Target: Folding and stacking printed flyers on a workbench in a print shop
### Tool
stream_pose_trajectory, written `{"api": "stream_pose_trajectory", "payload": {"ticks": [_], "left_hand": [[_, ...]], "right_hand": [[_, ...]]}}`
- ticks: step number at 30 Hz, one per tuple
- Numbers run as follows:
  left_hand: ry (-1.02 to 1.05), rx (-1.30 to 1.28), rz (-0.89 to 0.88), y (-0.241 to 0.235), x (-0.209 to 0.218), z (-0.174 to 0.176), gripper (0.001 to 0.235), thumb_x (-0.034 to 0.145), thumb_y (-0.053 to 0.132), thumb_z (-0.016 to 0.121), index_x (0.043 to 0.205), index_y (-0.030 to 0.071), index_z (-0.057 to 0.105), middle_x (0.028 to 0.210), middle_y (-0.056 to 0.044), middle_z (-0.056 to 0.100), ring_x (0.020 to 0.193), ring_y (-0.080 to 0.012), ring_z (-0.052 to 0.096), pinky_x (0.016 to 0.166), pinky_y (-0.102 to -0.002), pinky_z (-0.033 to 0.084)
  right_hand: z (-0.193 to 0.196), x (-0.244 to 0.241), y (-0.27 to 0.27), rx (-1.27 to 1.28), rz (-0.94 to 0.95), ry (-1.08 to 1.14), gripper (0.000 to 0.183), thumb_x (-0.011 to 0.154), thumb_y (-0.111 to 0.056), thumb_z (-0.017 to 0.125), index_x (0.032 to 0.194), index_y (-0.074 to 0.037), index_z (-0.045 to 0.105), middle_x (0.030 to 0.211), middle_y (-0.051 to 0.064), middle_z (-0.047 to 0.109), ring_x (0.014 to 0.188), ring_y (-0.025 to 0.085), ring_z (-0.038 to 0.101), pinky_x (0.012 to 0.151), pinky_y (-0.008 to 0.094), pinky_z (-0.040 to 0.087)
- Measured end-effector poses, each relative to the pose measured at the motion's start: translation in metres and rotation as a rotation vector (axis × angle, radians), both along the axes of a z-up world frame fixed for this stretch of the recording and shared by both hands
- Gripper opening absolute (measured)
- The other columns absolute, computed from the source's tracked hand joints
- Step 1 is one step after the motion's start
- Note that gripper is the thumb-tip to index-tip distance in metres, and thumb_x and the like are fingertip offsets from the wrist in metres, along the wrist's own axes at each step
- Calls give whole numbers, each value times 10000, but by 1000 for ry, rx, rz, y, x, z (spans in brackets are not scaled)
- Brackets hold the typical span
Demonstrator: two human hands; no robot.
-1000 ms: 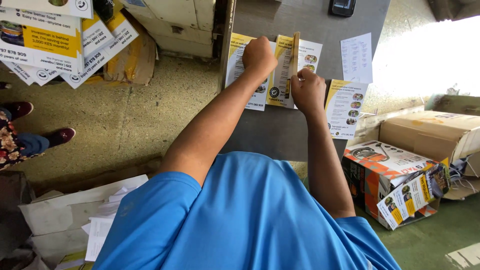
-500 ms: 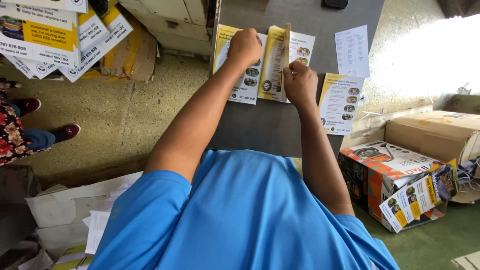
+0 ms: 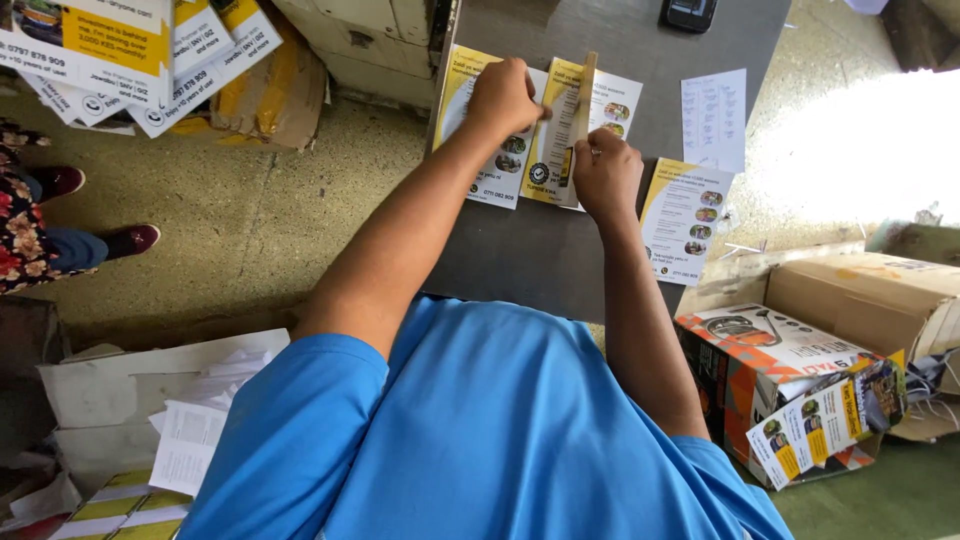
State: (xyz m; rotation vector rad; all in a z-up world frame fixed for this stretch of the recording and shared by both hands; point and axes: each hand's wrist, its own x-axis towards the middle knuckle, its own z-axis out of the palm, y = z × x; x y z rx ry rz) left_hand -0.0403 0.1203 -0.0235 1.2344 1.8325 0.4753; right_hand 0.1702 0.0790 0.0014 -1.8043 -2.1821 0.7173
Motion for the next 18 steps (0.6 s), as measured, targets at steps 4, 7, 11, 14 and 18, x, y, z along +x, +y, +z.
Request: {"api": "stream_pose_trajectory", "payload": {"ticks": [4, 7, 11, 14, 18], "left_hand": [[199, -40, -24, -4, 9, 5, 357, 651, 114, 947, 913, 82, 706, 914, -115, 749, 844, -296, 740, 631, -419, 621], [195, -93, 7, -1, 10, 18, 311, 674, 16, 900, 912, 73, 707, 918, -112, 749, 848, -293, 742, 620, -409, 623], [222, -151, 57, 5, 16, 12, 293, 699, -61, 777, 932, 66, 652, 901, -99, 708, 812, -295, 718, 534, -393, 572], [235, -154, 63, 7, 21, 6, 349, 744, 144, 859, 1036, 79, 680, 997, -99, 738, 915, -316, 740, 637, -426, 641], [222, -116, 61, 7, 15, -2, 352, 734, 66, 818, 1057, 71, 677, 1012, -112, 735, 935, -324, 732, 657, -434, 647]], "right_hand": [[-4, -4, -6, 116, 27, -54, 219, 989, -223, 605, 809, -102, 575, 800, 86, 737, 642, 332, 676, 545, 464, 471], [2, -7, -6, 118, 36, -38, 211, 994, -217, 588, 821, -98, 572, 884, 77, 798, 720, 312, 755, 546, 440, 511], [3, -7, -4, 107, 34, -33, 223, 985, -221, 584, 798, -102, 561, 852, 59, 789, 755, 301, 773, 563, 438, 505], [0, -5, -5, 114, 24, -27, 228, 960, -212, 570, 765, -102, 527, 722, 82, 697, 621, 315, 668, 529, 453, 437], [5, -3, -2, 61, 4, 9, 277, 975, -207, 610, 757, -91, 484, 712, 66, 641, 589, 271, 569, 531, 442, 407]]}}
